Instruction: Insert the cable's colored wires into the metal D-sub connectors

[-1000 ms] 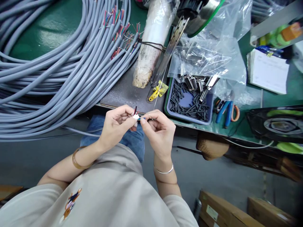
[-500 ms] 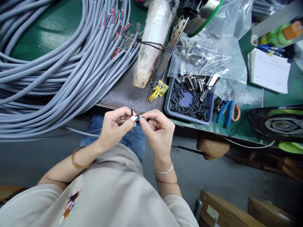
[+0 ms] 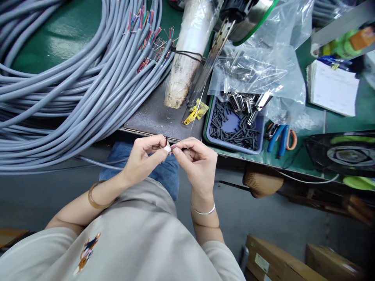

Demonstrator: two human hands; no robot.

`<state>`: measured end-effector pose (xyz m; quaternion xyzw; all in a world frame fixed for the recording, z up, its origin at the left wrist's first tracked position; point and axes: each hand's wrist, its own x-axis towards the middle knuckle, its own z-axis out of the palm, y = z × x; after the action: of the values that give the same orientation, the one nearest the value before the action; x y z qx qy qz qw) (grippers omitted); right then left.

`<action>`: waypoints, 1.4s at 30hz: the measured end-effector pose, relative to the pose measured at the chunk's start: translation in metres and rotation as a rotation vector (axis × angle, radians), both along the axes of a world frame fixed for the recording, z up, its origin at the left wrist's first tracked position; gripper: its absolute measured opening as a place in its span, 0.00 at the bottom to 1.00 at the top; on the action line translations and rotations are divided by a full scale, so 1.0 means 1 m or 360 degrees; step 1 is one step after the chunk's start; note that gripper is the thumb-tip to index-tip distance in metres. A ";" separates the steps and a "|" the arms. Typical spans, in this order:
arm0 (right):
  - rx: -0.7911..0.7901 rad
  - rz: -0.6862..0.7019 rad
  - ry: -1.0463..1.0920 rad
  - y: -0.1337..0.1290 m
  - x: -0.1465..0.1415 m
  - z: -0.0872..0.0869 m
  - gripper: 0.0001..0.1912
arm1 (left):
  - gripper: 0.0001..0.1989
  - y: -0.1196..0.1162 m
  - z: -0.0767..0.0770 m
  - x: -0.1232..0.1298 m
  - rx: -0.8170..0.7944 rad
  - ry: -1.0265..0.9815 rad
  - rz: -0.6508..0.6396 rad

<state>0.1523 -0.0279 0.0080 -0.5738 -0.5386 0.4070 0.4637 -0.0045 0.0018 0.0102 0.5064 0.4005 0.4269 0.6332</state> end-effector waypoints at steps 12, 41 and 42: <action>0.0213 0.0001 -0.0199 -0.003 0.002 0.008 0.03 | 0.15 0.001 -0.002 0.000 -0.0014 0.0025 -0.0043; 0.0401 -0.0296 -0.0330 -0.013 0.006 -0.005 0.13 | 0.06 -0.001 0.002 0.002 0.0149 -0.0076 0.0018; 0.0425 -0.0329 -0.0341 -0.012 0.008 -0.004 0.13 | 0.06 -0.001 0.002 0.001 0.0137 -0.0089 0.0014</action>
<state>0.1600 -0.0403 0.0040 -0.5994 -0.5724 0.2188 0.5151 -0.0030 0.0006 0.0127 0.5192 0.3661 0.4604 0.6200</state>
